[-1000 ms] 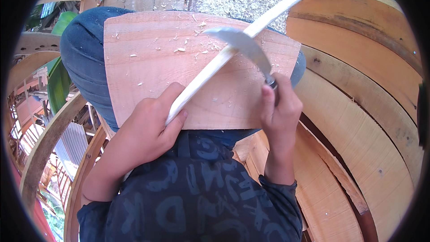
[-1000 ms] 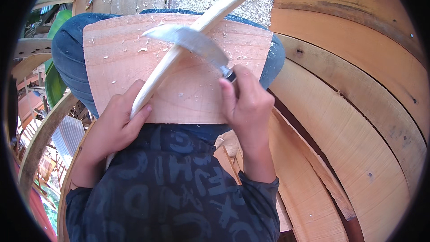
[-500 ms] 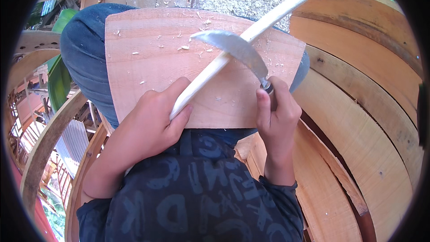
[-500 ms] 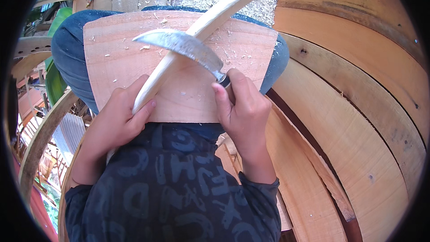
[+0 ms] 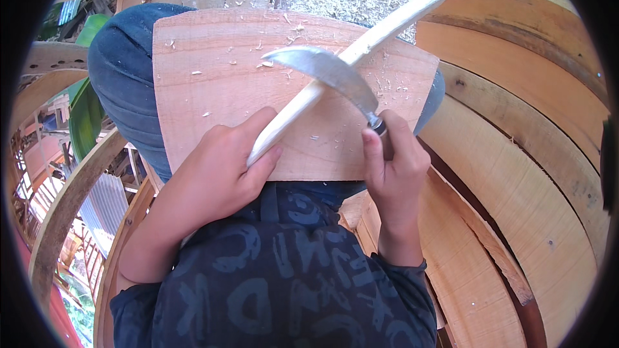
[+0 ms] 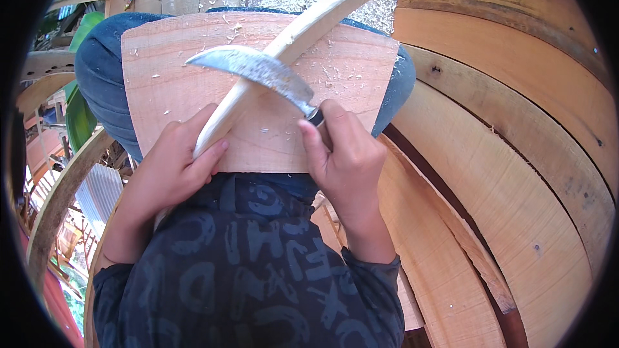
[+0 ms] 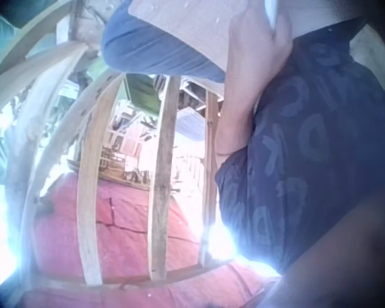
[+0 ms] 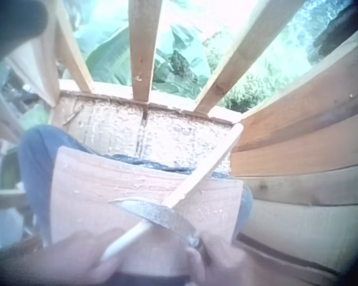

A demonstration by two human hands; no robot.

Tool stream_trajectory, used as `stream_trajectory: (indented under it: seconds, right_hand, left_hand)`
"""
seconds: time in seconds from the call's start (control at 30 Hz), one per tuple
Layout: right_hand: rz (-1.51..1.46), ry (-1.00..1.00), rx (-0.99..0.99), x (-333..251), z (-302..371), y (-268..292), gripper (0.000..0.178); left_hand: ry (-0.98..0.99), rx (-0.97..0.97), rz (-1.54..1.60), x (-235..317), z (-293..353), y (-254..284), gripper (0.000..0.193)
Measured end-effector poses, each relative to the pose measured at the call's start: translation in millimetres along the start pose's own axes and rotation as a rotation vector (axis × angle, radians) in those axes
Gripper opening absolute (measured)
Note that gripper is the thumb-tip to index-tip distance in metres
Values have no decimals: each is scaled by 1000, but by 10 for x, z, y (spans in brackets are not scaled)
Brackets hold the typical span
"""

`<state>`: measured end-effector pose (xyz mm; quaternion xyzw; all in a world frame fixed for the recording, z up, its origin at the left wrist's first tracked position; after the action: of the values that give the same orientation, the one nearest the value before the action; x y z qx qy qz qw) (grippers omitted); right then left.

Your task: The person sits cross-legged on a wooden platform and uses a curved knife to shave and shape a long, light-colored wooden stick. They hold the stick against a flat board on their lap and repeatedly scrape the surface to remove thin layers of wood.

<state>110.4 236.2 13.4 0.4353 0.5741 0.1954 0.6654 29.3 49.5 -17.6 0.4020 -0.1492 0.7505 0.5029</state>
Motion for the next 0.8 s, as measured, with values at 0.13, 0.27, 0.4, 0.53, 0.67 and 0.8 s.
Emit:
stream_trajectory:
  seconds: [0.13,0.27,0.4,0.53,0.67,0.8]
  right_hand:
    - [25,-167,95,353,-96,160,22]
    - [17,5,-1,63,-45,42,21]
    - [-10,-218,102,464,-156,178,21]
    - [12,-70,-11,103,-100,47,20]
    - [14,-244,82,535,-245,214,21]
    - [-5,-85,35,222,-181,102,18]
  left_hand:
    - [14,-7,8,-25,12,3,21]
    - [-9,-14,-4,-36,-1,-11,23]
    - [30,-15,13,-58,10,-11,24]
    - [30,-35,74,-50,-31,6,23]
    - [47,-57,66,-72,-15,-7,23]
    - [73,-93,75,-51,-34,11,23]
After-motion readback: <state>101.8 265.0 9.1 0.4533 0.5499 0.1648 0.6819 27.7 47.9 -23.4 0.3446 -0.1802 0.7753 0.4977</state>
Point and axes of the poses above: each hand's wrist, its own z-axis away from the middle knuckle, its own y-axis out of the back of the hand, x = y × z, the point moved 8 cm from there along -z, towards the middle knuckle
